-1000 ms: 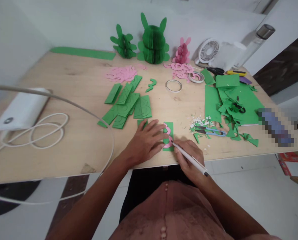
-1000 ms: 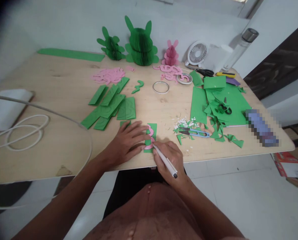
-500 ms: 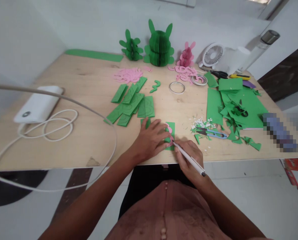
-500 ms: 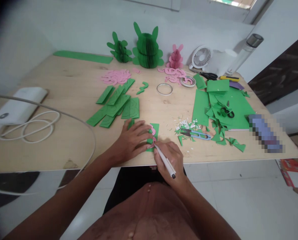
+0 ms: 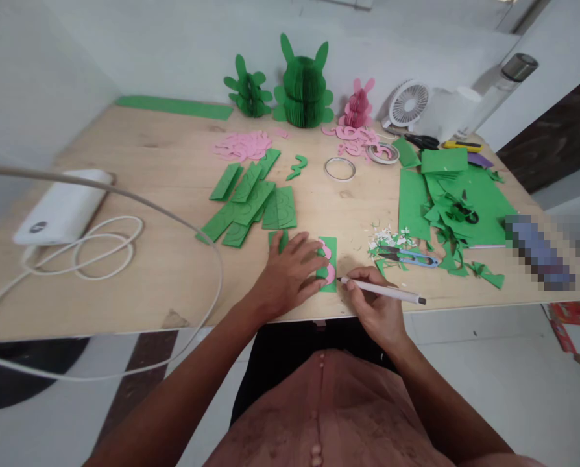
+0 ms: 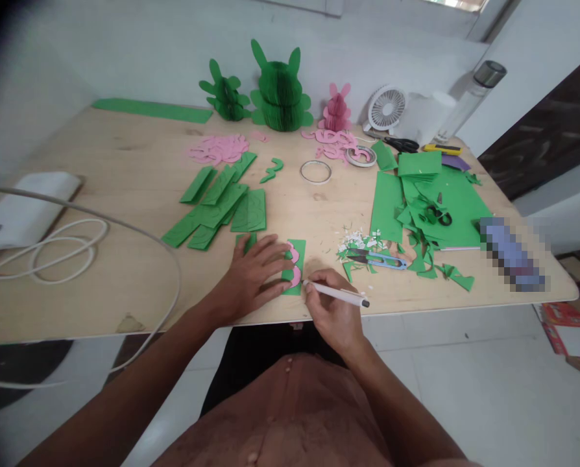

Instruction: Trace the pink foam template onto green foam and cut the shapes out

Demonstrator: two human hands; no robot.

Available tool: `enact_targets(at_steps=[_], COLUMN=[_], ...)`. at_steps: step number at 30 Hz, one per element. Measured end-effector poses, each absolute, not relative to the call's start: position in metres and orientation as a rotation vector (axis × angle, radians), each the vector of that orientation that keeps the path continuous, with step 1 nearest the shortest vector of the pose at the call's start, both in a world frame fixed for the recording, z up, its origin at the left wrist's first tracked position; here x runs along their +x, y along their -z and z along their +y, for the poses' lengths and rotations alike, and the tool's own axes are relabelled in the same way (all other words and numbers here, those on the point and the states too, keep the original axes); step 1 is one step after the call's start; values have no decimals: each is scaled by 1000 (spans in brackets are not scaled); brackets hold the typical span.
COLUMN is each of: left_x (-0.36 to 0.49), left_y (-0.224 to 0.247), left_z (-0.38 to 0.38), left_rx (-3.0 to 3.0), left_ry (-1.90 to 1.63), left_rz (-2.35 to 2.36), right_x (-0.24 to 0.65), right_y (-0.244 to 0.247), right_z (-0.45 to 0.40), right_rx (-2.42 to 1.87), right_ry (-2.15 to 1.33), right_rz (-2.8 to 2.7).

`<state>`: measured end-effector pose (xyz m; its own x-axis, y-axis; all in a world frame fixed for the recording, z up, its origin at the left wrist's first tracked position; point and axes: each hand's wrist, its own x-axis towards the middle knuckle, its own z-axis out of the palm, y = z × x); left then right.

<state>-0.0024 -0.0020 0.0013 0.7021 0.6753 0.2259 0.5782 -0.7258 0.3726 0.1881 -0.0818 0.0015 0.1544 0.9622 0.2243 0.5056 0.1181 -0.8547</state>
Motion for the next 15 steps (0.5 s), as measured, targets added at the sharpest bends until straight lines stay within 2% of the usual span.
enact_targets(at_steps=[15], left_x=[-3], left_y=[0], left_z=[-1], left_rx=[2627], left_ry=[-475], left_rz=[993], right_x=[182], right_y=[-7], right_z=[-81], right_rx=[-1582], right_ry=[-513], right_rz=[-1588])
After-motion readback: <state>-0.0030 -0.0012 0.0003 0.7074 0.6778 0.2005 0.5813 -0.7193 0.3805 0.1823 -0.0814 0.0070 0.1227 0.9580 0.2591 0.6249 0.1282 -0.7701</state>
